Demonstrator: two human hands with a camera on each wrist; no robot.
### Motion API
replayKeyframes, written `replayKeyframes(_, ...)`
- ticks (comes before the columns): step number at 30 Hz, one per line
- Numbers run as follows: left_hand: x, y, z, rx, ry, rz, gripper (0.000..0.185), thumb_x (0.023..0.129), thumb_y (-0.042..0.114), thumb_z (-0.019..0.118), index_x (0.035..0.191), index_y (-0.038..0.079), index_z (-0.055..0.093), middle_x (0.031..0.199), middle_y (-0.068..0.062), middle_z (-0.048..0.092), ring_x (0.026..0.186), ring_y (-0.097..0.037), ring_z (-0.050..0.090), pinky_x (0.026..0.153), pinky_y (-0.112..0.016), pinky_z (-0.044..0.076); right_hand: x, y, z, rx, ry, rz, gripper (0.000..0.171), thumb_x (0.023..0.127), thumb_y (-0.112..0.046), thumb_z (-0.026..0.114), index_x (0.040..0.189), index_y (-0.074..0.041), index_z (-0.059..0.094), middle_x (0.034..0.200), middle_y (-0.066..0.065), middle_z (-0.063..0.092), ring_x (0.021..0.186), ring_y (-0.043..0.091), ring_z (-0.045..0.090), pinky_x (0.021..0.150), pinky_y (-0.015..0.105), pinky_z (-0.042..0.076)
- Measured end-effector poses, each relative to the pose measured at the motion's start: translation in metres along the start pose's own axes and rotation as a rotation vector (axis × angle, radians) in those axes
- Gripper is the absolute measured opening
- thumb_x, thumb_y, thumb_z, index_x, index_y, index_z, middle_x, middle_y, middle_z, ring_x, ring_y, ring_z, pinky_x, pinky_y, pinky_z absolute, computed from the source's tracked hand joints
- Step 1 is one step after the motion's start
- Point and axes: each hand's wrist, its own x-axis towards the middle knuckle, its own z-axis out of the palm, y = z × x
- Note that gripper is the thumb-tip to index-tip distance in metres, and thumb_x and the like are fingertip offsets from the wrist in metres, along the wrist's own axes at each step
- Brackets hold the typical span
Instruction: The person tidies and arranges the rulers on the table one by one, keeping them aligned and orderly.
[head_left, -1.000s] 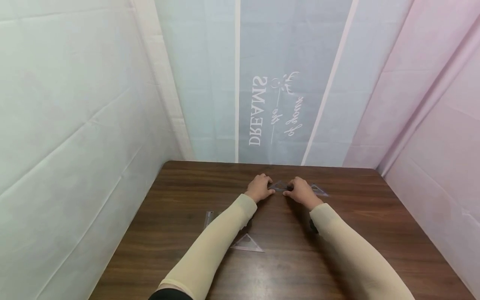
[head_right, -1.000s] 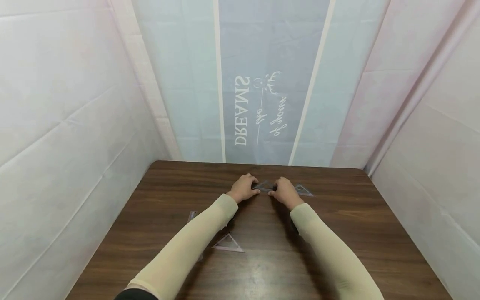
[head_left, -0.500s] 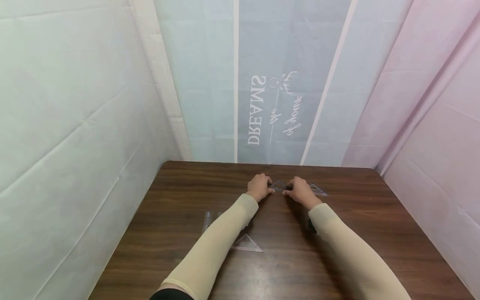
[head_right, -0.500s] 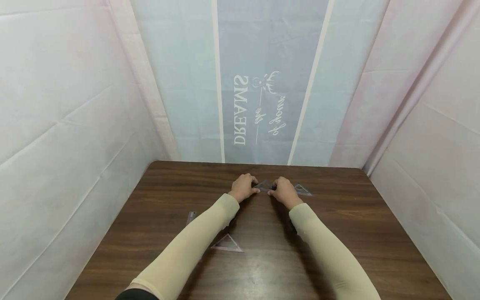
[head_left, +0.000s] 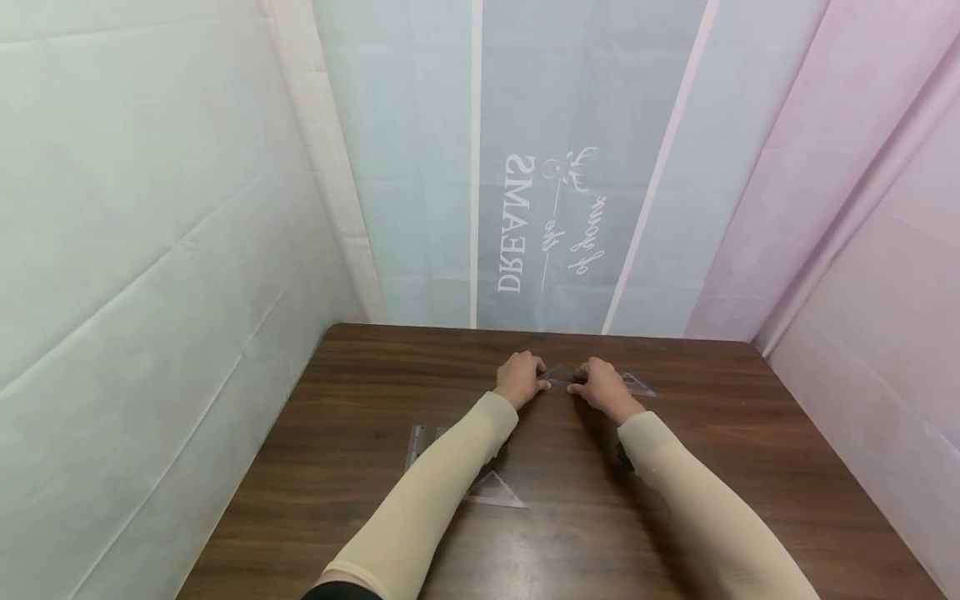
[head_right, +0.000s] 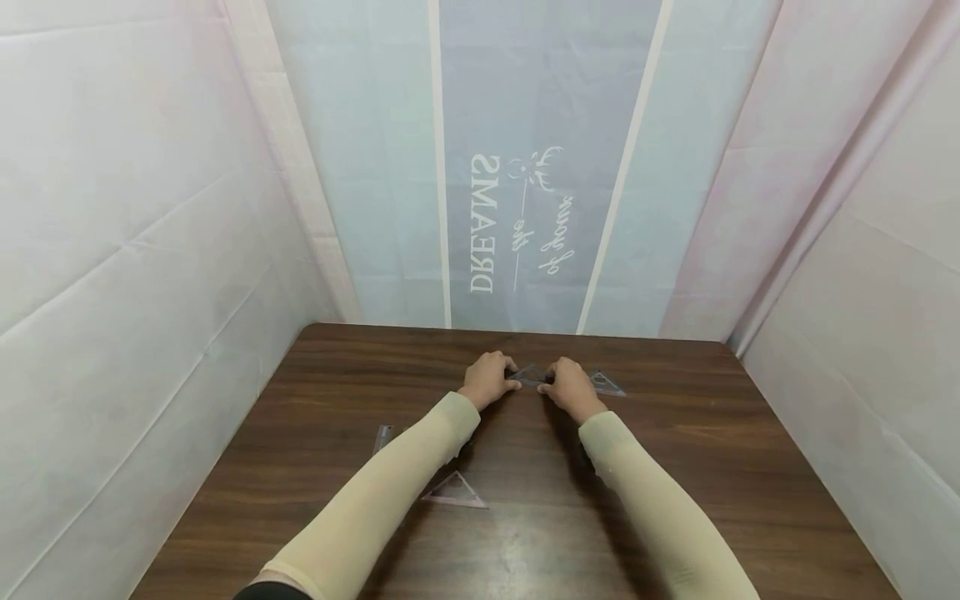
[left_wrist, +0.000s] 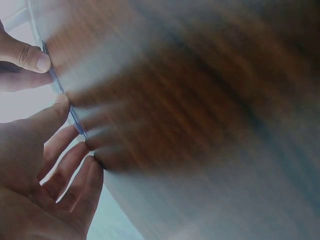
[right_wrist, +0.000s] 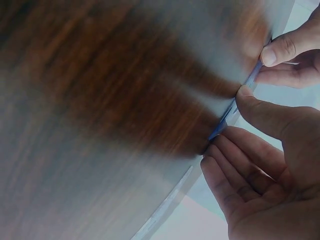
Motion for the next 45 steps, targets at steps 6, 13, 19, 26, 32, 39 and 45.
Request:
replayKeyframes(6, -0.003, 0.002, 0.0, -0.003, 0.003, -0.004, 0.032, 0.098, 0.041, 0.08, 0.123, 0.022, 0.079, 0.119, 0.0, 0.07, 0.116, -0.02, 0.065, 0.088, -0.043, 0.06, -0.002, 0.0, 0.002, -0.007, 0.016, 0.003, 0.033, 0.099, -0.017, 0.08, 0.121, 0.008, 0.076, 0.117, 0.023, 0.065, 0.11, 0.042, 0.066, 0.095, 0.058, 0.056)
replayKeyframes(13, -0.003, 0.003, 0.0, 0.0, 0.016, -0.012, 0.029, 0.098, 0.04, 0.081, 0.12, 0.021, 0.079, 0.118, 0.001, 0.07, 0.115, -0.02, 0.065, 0.089, -0.043, 0.06, -0.004, -0.005, 0.001, -0.018, 0.024, -0.001, 0.03, 0.1, -0.015, 0.079, 0.12, 0.008, 0.076, 0.119, 0.025, 0.066, 0.112, 0.043, 0.067, 0.094, 0.059, 0.056)
replayKeyframes(19, -0.002, 0.003, 0.002, 0.015, 0.026, -0.007, 0.029, 0.099, 0.041, 0.08, 0.12, 0.021, 0.079, 0.119, 0.001, 0.07, 0.115, -0.019, 0.065, 0.088, -0.043, 0.06, -0.008, -0.009, 0.0, -0.026, 0.024, -0.003, 0.029, 0.1, -0.013, 0.079, 0.12, 0.009, 0.075, 0.121, 0.027, 0.066, 0.113, 0.044, 0.067, 0.094, 0.059, 0.056)
replayKeyframes(26, -0.002, 0.003, 0.004, 0.019, 0.029, 0.007, 0.028, 0.1, 0.041, 0.078, 0.119, 0.019, 0.079, 0.118, 0.0, 0.072, 0.114, -0.02, 0.066, 0.087, -0.044, 0.061, -0.01, -0.009, 0.0, -0.03, 0.025, -0.004, 0.029, 0.1, -0.015, 0.079, 0.118, 0.008, 0.076, 0.118, 0.025, 0.066, 0.11, 0.042, 0.068, 0.093, 0.058, 0.056)
replayKeyframes(32, -0.001, 0.0, 0.002, 0.054, 0.036, 0.02, 0.029, 0.101, 0.044, 0.077, 0.117, 0.02, 0.08, 0.115, 0.002, 0.073, 0.11, -0.018, 0.068, 0.084, -0.041, 0.061, -0.008, -0.009, -0.001, -0.023, 0.03, 0.001, 0.029, 0.1, -0.017, 0.079, 0.116, 0.007, 0.076, 0.113, 0.023, 0.066, 0.102, 0.038, 0.069, 0.09, 0.056, 0.057)
replayKeyframes(39, 0.002, -0.001, -0.007, 0.043, -0.011, 0.039, 0.028, 0.102, 0.043, 0.076, 0.115, 0.018, 0.079, 0.113, 0.002, 0.076, 0.103, -0.016, 0.072, 0.081, -0.037, 0.062, -0.003, -0.006, -0.004, 0.019, 0.012, -0.002, 0.029, 0.1, -0.018, 0.079, 0.114, 0.007, 0.077, 0.111, 0.022, 0.074, 0.097, 0.035, 0.073, 0.086, 0.053, 0.059)
replayKeyframes(45, 0.001, -0.001, -0.015, 0.06, -0.023, 0.057, 0.027, 0.102, 0.042, 0.076, 0.115, 0.019, 0.078, 0.116, 0.002, 0.076, 0.106, -0.015, 0.072, 0.084, -0.038, 0.061, -0.007, -0.008, -0.009, 0.06, 0.031, -0.024, 0.022, 0.1, -0.018, 0.079, 0.108, 0.003, 0.079, 0.102, 0.017, 0.077, 0.086, 0.028, 0.072, 0.079, 0.05, 0.059)
